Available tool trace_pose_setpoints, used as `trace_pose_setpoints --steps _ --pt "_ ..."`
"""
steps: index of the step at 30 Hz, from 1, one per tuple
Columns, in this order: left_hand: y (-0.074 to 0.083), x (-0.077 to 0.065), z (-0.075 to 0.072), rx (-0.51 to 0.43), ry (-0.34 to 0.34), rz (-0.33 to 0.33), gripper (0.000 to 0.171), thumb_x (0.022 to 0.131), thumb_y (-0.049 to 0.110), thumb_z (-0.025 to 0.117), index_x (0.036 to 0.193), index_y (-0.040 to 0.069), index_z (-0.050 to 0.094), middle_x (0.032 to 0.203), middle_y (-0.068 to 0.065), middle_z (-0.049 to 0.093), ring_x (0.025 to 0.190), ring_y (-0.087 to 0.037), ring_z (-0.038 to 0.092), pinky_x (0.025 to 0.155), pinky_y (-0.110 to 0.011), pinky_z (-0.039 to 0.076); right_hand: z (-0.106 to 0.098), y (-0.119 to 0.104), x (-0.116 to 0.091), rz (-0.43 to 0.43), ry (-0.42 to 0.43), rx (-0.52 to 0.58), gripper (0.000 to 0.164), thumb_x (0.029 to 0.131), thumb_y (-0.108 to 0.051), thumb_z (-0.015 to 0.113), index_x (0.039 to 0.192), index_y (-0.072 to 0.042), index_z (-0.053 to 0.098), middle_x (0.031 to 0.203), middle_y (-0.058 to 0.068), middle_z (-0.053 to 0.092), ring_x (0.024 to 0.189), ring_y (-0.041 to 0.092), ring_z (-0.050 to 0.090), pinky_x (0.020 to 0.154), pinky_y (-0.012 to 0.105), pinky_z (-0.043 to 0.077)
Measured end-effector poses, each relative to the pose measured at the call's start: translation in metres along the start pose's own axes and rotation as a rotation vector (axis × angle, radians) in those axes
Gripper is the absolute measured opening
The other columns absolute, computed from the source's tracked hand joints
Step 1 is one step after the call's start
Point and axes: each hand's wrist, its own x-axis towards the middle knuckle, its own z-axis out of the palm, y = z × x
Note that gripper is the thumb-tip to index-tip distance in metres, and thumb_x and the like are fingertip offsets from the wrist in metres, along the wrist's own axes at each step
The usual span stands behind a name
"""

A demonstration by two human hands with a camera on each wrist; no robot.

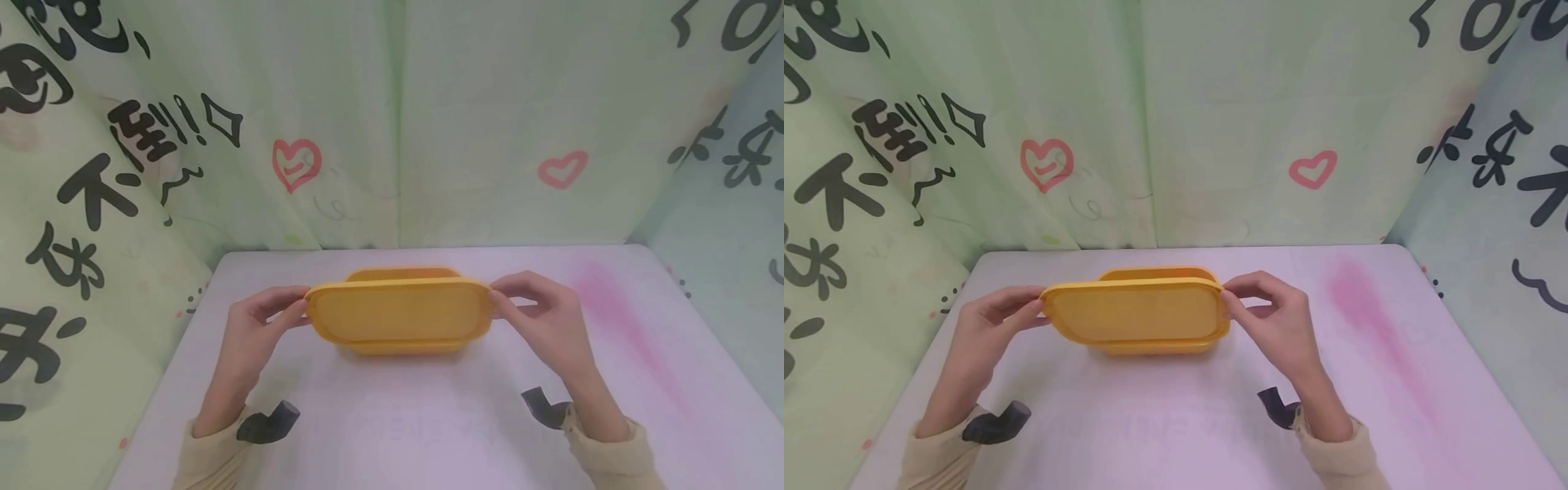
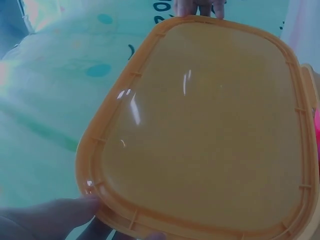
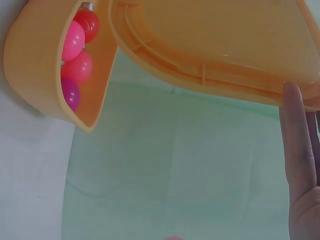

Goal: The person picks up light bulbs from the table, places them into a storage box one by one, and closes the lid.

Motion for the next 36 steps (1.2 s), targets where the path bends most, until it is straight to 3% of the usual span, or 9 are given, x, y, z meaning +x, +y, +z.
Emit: trace_pose_setpoints --steps 10,16,25,36 --pt "-0.006 0.002 0.004 0.026 0.023 -0.048 0.033 0.090 0.027 0.074 0.115 0.006 0.072 0.114 -0.007 0.072 0.104 -0.012 0.067 0.090 -0.022 0.056 0.001 0.009 0.002 0.030 -0.038 0.000 0.015 0.087 -0.008 0.076 0.100 -0.004 0.072 0.095 -0.005 0.072 0.088 0.007 0.070 0.073 0.025 0.061" --pt "-0.013 0.004 0.007 0.057 0.045 -0.087 0.032 0.088 0.028 0.077 0.112 0.008 0.073 0.112 -0.004 0.073 0.111 -0.011 0.062 0.092 -0.019 0.053 0.004 0.017 0.004 0.057 -0.056 0.016 0.013 0.091 -0.008 0.071 0.103 -0.001 0.071 0.097 0.001 0.071 0.090 0.009 0.070 0.077 0.022 0.059" --pt "-0.022 0.007 0.012 0.036 0.024 -0.143 0.040 0.087 0.040 0.075 0.112 0.009 0.073 0.113 -0.005 0.072 0.115 -0.015 0.060 0.106 -0.041 0.048 0.007 0.030 0.005 0.134 -0.004 0.007 0.019 0.091 -0.018 0.073 0.099 0.000 0.073 0.091 0.001 0.074 0.084 0.010 0.071 0.076 0.022 0.059" --pt "-0.032 0.009 0.018 0.045 0.053 -0.179 0.033 0.087 0.031 0.077 0.111 0.008 0.073 0.111 -0.006 0.073 0.112 -0.017 0.062 0.103 -0.039 0.050 0.008 0.042 0.004 0.150 -0.033 -0.071 0.019 0.090 -0.021 0.074 0.102 -0.005 0.073 0.098 0.004 0.073 0.093 0.005 0.067 0.079 0.017 0.057"
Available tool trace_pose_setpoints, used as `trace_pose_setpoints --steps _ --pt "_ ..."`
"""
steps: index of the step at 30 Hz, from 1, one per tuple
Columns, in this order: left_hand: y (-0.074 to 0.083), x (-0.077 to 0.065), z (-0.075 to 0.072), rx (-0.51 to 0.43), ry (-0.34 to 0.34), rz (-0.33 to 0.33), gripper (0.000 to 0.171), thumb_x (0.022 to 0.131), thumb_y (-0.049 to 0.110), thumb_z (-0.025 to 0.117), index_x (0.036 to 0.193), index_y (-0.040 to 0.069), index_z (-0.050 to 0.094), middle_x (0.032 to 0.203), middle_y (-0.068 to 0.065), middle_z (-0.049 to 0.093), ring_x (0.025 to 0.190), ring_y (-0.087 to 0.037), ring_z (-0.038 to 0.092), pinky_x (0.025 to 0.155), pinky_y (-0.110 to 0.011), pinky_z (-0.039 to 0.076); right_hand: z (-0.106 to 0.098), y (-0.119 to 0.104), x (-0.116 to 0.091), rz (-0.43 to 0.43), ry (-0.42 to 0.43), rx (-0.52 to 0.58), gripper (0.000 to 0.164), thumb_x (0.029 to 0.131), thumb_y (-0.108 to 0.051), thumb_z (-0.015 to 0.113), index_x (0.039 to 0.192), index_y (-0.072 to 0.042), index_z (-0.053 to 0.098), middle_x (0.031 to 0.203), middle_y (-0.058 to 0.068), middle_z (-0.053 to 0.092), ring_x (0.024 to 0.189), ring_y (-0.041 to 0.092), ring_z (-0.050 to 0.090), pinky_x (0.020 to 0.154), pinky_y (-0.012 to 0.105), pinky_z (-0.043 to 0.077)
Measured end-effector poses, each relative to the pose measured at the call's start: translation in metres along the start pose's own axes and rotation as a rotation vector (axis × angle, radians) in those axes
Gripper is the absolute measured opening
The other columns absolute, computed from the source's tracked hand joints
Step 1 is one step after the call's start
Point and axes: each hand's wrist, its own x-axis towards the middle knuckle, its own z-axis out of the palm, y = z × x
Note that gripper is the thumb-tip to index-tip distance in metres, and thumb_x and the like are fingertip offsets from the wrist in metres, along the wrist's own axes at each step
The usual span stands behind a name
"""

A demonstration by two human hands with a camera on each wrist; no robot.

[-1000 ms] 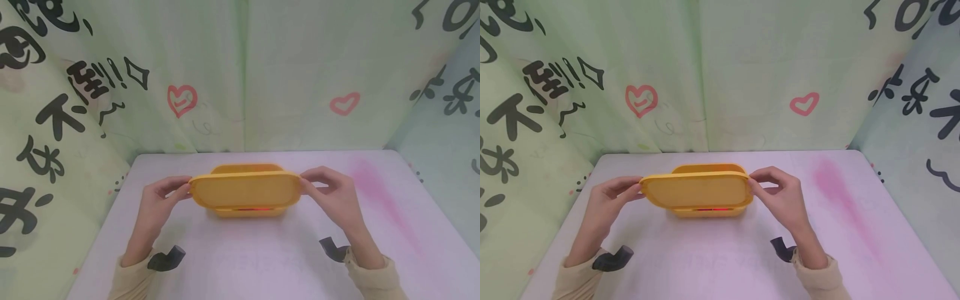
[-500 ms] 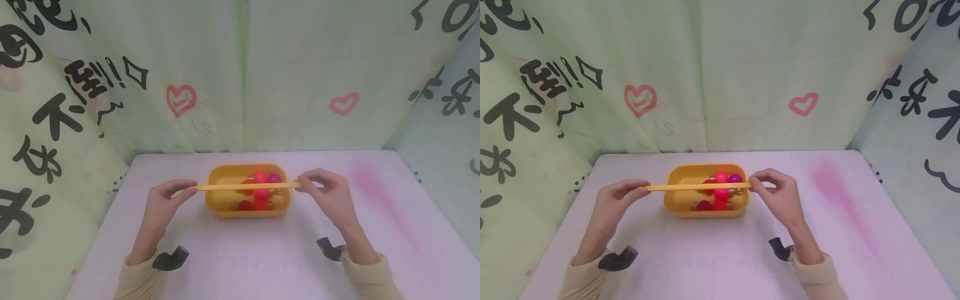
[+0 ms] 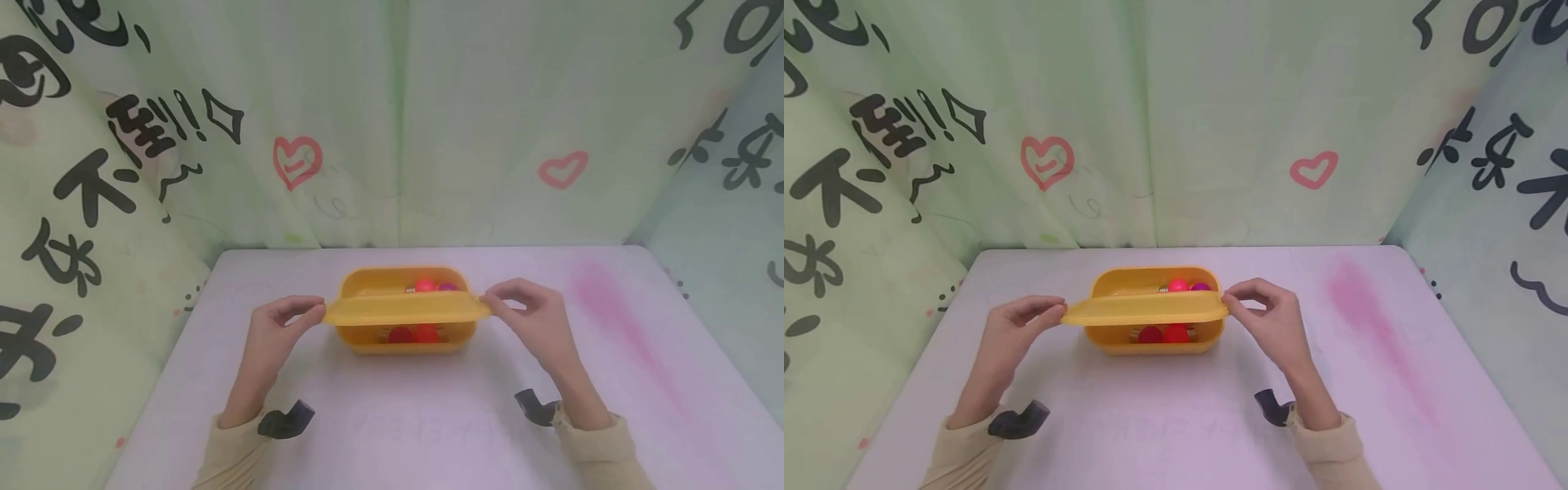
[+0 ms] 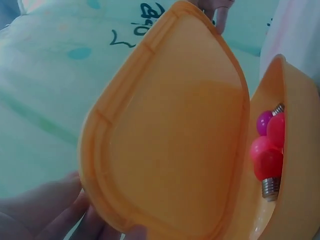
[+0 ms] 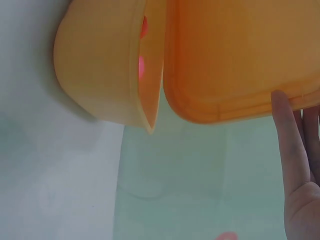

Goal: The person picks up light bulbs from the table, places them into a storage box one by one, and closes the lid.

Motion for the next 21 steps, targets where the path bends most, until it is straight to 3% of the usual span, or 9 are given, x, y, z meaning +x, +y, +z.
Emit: trace_pose_setpoints --steps 6,13,21 --pt "-0.007 0.002 0.006 -0.044 0.008 0.026 0.025 0.086 0.016 0.078 0.108 0.005 0.074 0.110 -0.008 0.073 0.109 -0.016 0.065 0.090 -0.021 0.055 0.000 0.001 -0.002 -0.028 -0.035 0.081 0.017 0.087 -0.009 0.076 0.103 -0.003 0.072 0.102 0.006 0.071 0.099 0.006 0.065 0.082 0.020 0.057" --pt "-0.011 0.003 0.010 -0.151 0.014 0.038 0.029 0.083 0.002 0.077 0.111 -0.002 0.071 0.119 -0.012 0.066 0.117 -0.017 0.061 0.088 -0.022 0.057 0.002 0.004 -0.001 -0.077 -0.034 0.159 0.024 0.084 0.002 0.076 0.107 0.002 0.071 0.115 0.008 0.063 0.111 0.008 0.060 0.085 0.022 0.057" --pt "-0.016 0.003 0.012 -0.163 -0.048 -0.007 0.044 0.083 0.007 0.078 0.125 0.002 0.064 0.134 -0.010 0.060 0.127 -0.021 0.055 0.091 -0.022 0.055 0.003 0.011 -0.001 -0.063 -0.016 0.168 0.036 0.084 0.004 0.075 0.119 0.005 0.066 0.134 0.003 0.050 0.123 0.006 0.051 0.086 0.020 0.056"
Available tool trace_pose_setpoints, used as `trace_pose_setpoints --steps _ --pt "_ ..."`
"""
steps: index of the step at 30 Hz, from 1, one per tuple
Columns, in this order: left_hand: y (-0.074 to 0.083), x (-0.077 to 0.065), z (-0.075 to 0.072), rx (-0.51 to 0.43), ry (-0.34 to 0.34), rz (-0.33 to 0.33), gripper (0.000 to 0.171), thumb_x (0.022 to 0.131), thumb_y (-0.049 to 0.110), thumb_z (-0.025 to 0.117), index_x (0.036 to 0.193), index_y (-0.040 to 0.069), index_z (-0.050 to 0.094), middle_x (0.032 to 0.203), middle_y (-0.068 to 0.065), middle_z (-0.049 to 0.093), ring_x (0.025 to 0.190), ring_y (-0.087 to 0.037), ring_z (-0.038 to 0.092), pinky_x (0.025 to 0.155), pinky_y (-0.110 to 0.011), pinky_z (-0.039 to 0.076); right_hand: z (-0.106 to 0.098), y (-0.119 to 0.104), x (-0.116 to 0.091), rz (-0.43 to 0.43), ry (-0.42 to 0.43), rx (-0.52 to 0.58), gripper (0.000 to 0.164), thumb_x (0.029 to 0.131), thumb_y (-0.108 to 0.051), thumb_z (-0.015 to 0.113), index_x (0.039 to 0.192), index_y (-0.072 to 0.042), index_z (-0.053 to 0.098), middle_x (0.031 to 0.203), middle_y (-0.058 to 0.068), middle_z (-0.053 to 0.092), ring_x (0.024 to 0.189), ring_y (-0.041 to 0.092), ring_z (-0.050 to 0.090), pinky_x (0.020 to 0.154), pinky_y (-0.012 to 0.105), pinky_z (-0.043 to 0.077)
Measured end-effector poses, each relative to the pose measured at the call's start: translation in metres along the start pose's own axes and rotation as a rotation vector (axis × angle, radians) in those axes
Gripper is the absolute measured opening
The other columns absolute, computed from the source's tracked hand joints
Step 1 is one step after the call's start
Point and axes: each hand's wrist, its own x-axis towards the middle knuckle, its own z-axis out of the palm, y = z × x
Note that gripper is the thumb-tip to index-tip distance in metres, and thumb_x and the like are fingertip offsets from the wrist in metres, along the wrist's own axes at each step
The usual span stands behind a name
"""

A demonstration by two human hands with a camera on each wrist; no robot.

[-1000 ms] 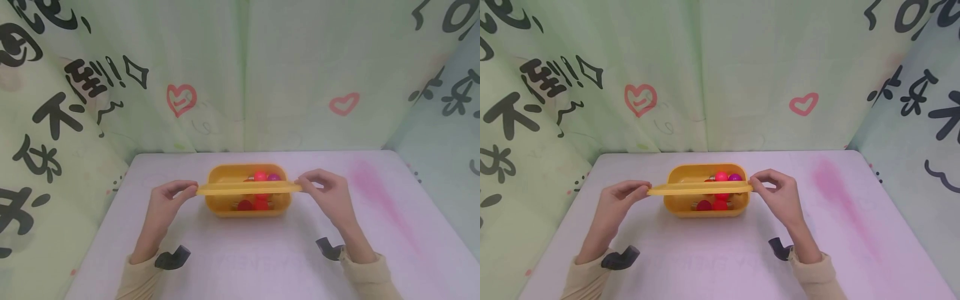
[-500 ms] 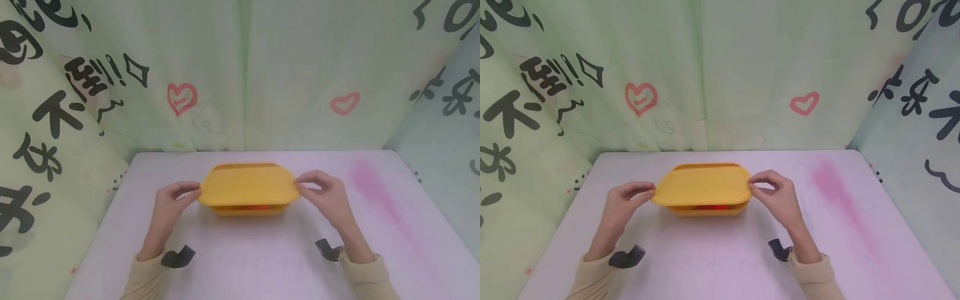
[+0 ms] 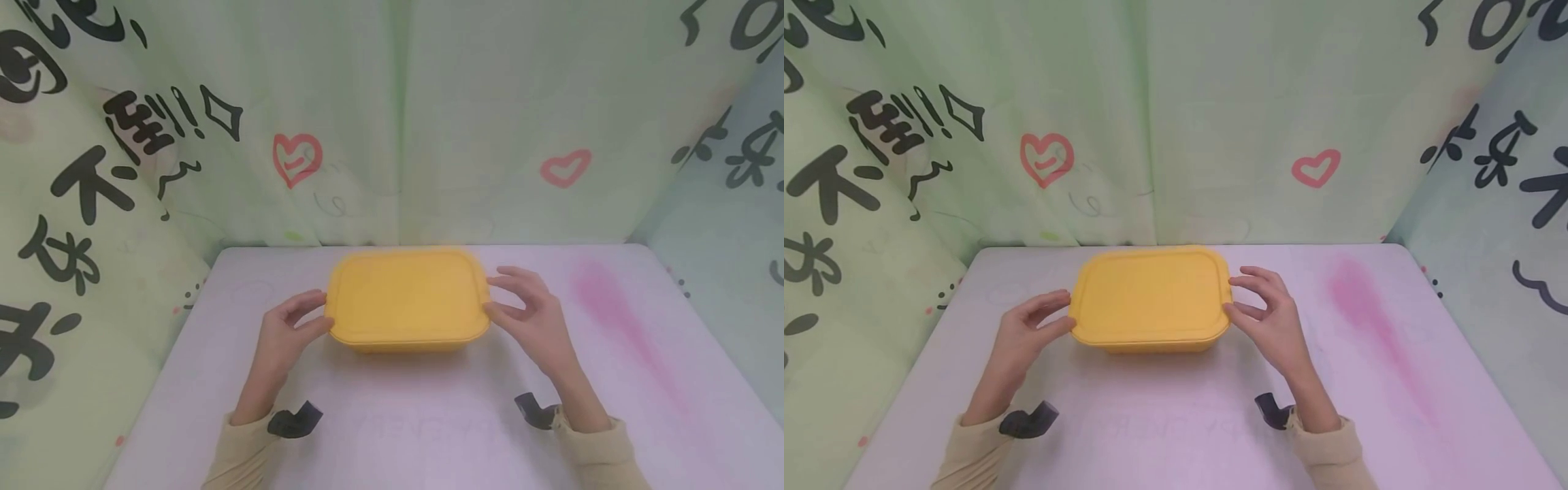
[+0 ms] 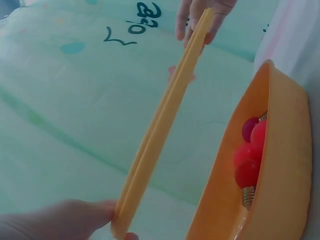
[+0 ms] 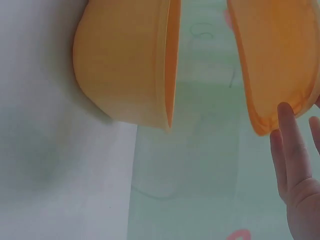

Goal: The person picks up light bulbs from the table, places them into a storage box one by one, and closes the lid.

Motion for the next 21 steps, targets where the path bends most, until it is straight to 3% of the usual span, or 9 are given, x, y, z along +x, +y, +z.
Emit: trace_pose_setpoints --steps 11,21 --pt "-0.009 0.004 0.001 -0.007 -0.042 -0.016 0.055 0.080 0.003 0.080 0.132 0.004 0.061 0.131 -0.013 0.063 0.119 -0.026 0.062 0.091 -0.025 0.056 -0.001 0.009 -0.002 0.065 -0.034 0.017 0.054 0.086 0.000 0.075 0.135 0.003 0.053 0.136 0.013 0.052 0.113 0.000 0.061 0.087 0.020 0.056" --pt "-0.019 0.010 0.004 0.052 0.025 -0.029 0.053 0.082 0.005 0.077 0.133 0.012 0.062 0.128 -0.008 0.064 0.112 -0.024 0.064 0.085 -0.024 0.058 0.003 0.015 0.001 0.111 -0.070 -0.055 0.054 0.087 -0.006 0.076 0.137 -0.001 0.056 0.127 0.021 0.062 0.102 -0.003 0.063 0.084 0.016 0.055"
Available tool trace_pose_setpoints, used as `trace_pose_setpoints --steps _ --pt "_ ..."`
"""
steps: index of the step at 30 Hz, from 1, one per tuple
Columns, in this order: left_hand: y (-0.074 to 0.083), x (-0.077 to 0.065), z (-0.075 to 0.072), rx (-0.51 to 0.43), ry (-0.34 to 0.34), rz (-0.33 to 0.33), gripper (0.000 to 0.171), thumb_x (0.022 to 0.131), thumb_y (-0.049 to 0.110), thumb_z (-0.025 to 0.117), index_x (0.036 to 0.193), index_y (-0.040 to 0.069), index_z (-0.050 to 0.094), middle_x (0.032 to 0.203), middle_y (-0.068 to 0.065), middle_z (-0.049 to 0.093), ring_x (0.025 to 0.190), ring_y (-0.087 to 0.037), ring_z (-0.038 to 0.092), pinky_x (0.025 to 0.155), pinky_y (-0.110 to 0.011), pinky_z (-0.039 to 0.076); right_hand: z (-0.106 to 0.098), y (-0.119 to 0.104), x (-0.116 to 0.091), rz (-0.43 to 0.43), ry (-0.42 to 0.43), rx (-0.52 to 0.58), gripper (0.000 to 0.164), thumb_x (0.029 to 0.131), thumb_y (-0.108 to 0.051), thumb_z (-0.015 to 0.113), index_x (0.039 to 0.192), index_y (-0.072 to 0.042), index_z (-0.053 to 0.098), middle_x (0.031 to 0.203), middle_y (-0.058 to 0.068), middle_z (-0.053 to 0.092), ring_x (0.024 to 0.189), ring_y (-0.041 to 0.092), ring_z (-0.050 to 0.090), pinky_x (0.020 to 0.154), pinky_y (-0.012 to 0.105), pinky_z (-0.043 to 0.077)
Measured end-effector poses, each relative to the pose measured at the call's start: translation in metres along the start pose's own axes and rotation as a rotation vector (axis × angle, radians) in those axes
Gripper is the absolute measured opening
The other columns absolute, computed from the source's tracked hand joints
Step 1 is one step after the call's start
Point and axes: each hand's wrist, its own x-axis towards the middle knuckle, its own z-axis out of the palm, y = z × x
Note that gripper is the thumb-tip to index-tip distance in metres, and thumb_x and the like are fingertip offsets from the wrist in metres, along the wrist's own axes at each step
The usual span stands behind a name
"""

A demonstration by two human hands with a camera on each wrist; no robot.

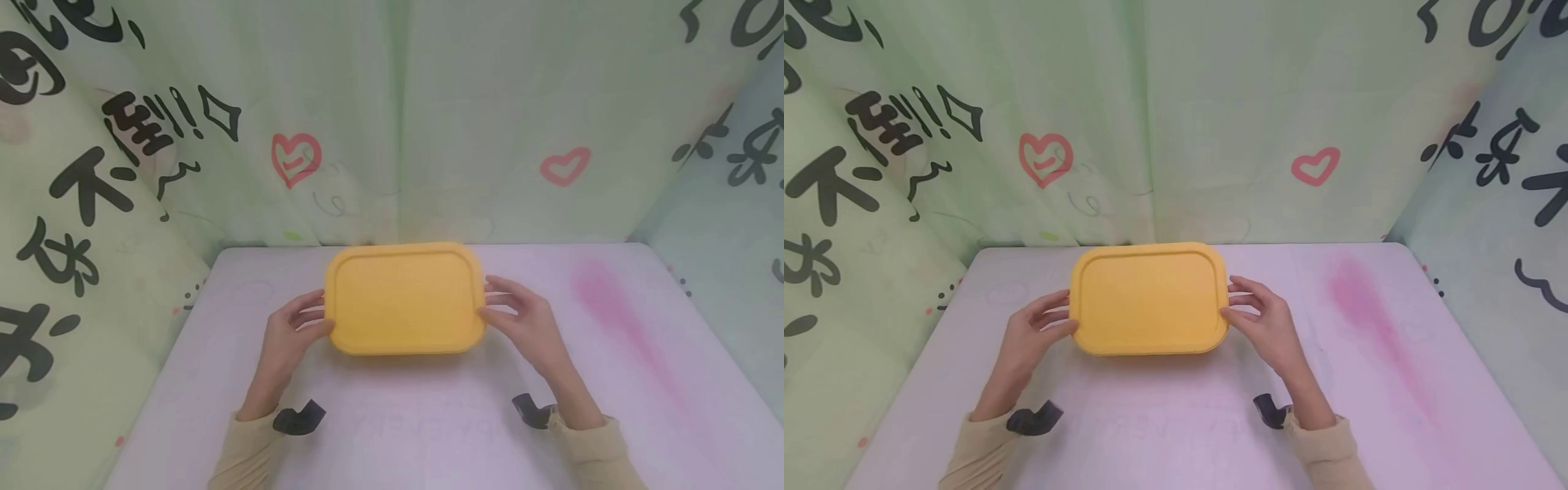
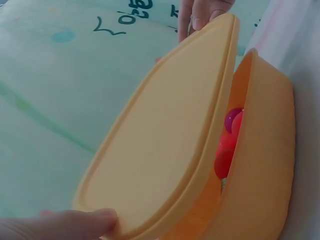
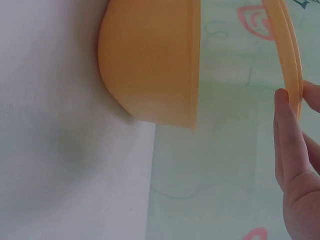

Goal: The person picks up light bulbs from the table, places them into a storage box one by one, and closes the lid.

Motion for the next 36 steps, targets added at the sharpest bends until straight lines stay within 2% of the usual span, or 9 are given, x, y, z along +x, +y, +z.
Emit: trace_pose_setpoints --steps 9,15,24,32,36 --pt "-0.008 0.006 0.004 0.038 0.032 -0.024 0.054 0.084 0.010 0.078 0.134 0.017 0.061 0.127 -0.007 0.063 0.110 -0.023 0.064 0.088 -0.026 0.057 0.004 0.010 0.005 0.020 -0.031 -0.067 0.052 0.087 -0.006 0.075 0.135 0.000 0.057 0.125 0.021 0.064 0.102 0.005 0.064 0.084 0.014 0.054" --pt "-0.014 0.010 0.008 0.050 0.055 -0.052 0.052 0.085 0.009 0.078 0.134 0.017 0.061 0.127 -0.007 0.063 0.111 -0.023 0.064 0.091 -0.029 0.057 0.008 0.018 0.008 0.008 -0.031 -0.059 0.051 0.086 -0.004 0.075 0.134 0.001 0.057 0.123 0.022 0.064 0.102 0.010 0.066 0.083 0.016 0.056" --pt "-0.019 0.013 0.010 0.037 0.060 -0.054 0.050 0.085 0.010 0.078 0.132 0.017 0.063 0.127 -0.008 0.064 0.112 -0.024 0.064 0.090 -0.028 0.057 0.011 0.021 0.011 0.067 -0.056 -0.034 0.054 0.088 -0.006 0.074 0.138 0.000 0.054 0.127 0.022 0.062 0.114 0.035 0.062 0.085 0.014 0.054" --pt "-0.018 0.017 0.011 0.035 0.067 -0.060 0.049 0.085 0.010 0.078 0.131 0.017 0.063 0.128 -0.009 0.063 0.112 -0.025 0.064 0.095 -0.036 0.055 0.012 0.023 0.015 0.075 -0.057 -0.023 0.054 0.088 -0.004 0.072 0.139 0.001 0.053 0.128 0.023 0.061 0.116 0.036 0.060 0.087 0.013 0.053" --pt "-0.019 0.021 0.012 0.048 0.066 -0.059 0.049 0.086 0.011 0.077 0.132 0.018 0.063 0.129 -0.008 0.063 0.113 -0.024 0.063 0.096 -0.036 0.055 0.012 0.025 0.017 0.078 -0.052 -0.030 0.054 0.088 -0.004 0.072 0.139 0.001 0.053 0.129 0.023 0.061 0.116 0.036 0.060 0.088 0.012 0.052"
